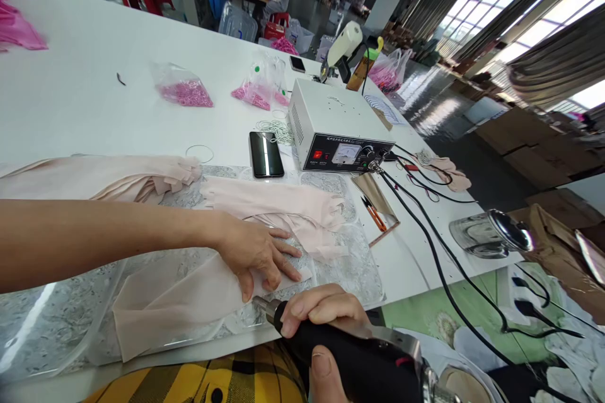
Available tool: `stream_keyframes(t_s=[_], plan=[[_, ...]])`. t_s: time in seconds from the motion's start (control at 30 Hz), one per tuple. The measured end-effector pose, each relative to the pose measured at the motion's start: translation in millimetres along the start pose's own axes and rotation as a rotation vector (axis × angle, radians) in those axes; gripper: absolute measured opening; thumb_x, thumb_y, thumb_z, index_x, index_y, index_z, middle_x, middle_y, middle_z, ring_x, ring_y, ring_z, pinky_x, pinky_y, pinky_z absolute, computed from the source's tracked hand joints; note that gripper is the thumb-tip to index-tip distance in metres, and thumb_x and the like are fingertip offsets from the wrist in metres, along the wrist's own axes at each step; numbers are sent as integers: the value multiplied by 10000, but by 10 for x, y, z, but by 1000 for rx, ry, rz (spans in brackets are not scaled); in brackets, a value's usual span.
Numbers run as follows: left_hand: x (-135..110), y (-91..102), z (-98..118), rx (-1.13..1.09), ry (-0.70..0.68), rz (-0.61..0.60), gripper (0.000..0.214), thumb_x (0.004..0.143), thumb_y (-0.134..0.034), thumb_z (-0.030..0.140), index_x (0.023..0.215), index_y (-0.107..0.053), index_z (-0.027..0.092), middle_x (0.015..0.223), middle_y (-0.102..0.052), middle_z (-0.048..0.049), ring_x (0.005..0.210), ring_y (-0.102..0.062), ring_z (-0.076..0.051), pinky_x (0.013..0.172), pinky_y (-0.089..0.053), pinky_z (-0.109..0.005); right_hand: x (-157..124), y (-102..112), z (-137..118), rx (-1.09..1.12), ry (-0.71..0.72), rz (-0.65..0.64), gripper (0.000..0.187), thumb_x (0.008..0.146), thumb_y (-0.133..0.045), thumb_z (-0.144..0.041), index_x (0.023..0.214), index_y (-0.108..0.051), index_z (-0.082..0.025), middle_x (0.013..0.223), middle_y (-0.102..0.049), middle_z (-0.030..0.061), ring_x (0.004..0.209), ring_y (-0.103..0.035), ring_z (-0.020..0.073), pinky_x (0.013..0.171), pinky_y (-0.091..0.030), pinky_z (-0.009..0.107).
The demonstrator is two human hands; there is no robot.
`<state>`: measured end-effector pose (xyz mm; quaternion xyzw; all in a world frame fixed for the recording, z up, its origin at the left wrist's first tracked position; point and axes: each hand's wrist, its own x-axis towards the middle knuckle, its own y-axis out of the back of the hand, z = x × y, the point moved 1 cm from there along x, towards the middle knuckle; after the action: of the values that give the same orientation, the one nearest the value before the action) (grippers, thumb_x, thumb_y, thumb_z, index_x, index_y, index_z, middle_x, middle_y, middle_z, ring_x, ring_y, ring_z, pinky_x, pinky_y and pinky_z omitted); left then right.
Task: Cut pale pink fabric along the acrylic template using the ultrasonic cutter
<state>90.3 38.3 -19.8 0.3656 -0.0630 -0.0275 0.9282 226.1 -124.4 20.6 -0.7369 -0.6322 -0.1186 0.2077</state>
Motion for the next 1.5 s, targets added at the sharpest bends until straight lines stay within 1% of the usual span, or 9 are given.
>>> stream_keyframes(t_s=[0.2, 0.33, 0.47, 0.53, 0.63, 0.83, 1.1, 1.3, 1.5], plan=[[-6, 13, 91, 89, 51, -38, 285, 592, -951, 165, 647, -686, 255, 1333, -673, 71, 1424, -459, -297, 1204, -282, -468, 29, 159, -69, 44, 16, 114, 200, 870, -590, -394, 944, -635, -214, 782, -572, 13, 563, -562, 144, 521, -516, 332], [-115, 51, 312, 177, 105, -9, 218, 725, -880, 155, 861, -753, 268, 1424, -614, -20, 1437, -441, -310, 1207, -306, -504, 59, 318, -102, 80, 56, 207, 197, 849, -611, -380, 895, -635, -190, 764, -562, 6, 533, -526, 127, 494, -484, 313], [-308, -119, 649, 399, 214, 258, 124, 919, -715, 204, 1043, -719, 199, 1366, -634, -116, 1230, -617, -273, 1065, -487, -431, 56, 457, -59, 122, 50, 261, 203, 853, -599, -377, 925, -634, -190, 794, -549, 4, 562, -534, 129, 528, -492, 323], [-396, -297, 785, 469, 310, 402, 109, 968, -637, 183, 1057, -699, 179, 1162, -698, -100, 1042, -674, -227, 919, -549, -354, 58, 502, -30, 150, 29, 276, 203, 852, -589, -375, 941, -636, -198, 817, -545, 8, 580, -545, 134, 552, -505, 339], [-473, -570, 891, 552, 394, 504, 216, 1016, -500, 139, 1147, -667, 174, 1044, -671, -92, 867, -655, -198, 743, -541, -305, 75, 520, -4, 198, 14, 259, 204, 834, -593, -371, 943, -637, -204, 836, -547, 14, 591, -556, 135, 560, -521, 351], [-490, -806, 867, 712, 410, 531, 214, 1030, -473, 140, 1165, -637, 170, 1034, -661, -101, 877, -650, -219, 732, -530, -325, 80, 429, 22, 227, 21, 176, 184, 853, -607, -375, 942, -637, -217, 811, -569, 9, 574, -573, 130, 553, -543, 329], [-534, -833, 861, 814, 383, 473, 285, 984, -501, 91, 1236, -614, 162, 1087, -661, -121, 935, -654, -239, 807, -542, -361, 49, 348, 70, 220, 37, 79, 177, 886, -587, -369, 990, -630, -233, 834, -586, 9, 608, -607, 136, 575, -568, 322], [-521, -831, 856, 792, 365, 511, 253, 1024, -428, 108, 1181, -623, 147, 1038, -658, -127, 866, -634, -231, 754, -523, -349, 26, 316, 88, 196, 25, 23, 177, 900, -581, -357, 1022, -610, -231, 850, -598, 17, 658, -606, 146, 627, -566, 338], [-530, -851, 846, 779, 364, 514, 236, 1005, -474, 113, 1183, -624, 155, 1016, -647, -119, 842, -623, -223, 743, -511, -340, -8, 260, 132, 186, 14, 12, 182, 903, -557, -357, 1037, -591, -240, 865, -596, 8, 695, -609, 149, 657, -554, 335]])
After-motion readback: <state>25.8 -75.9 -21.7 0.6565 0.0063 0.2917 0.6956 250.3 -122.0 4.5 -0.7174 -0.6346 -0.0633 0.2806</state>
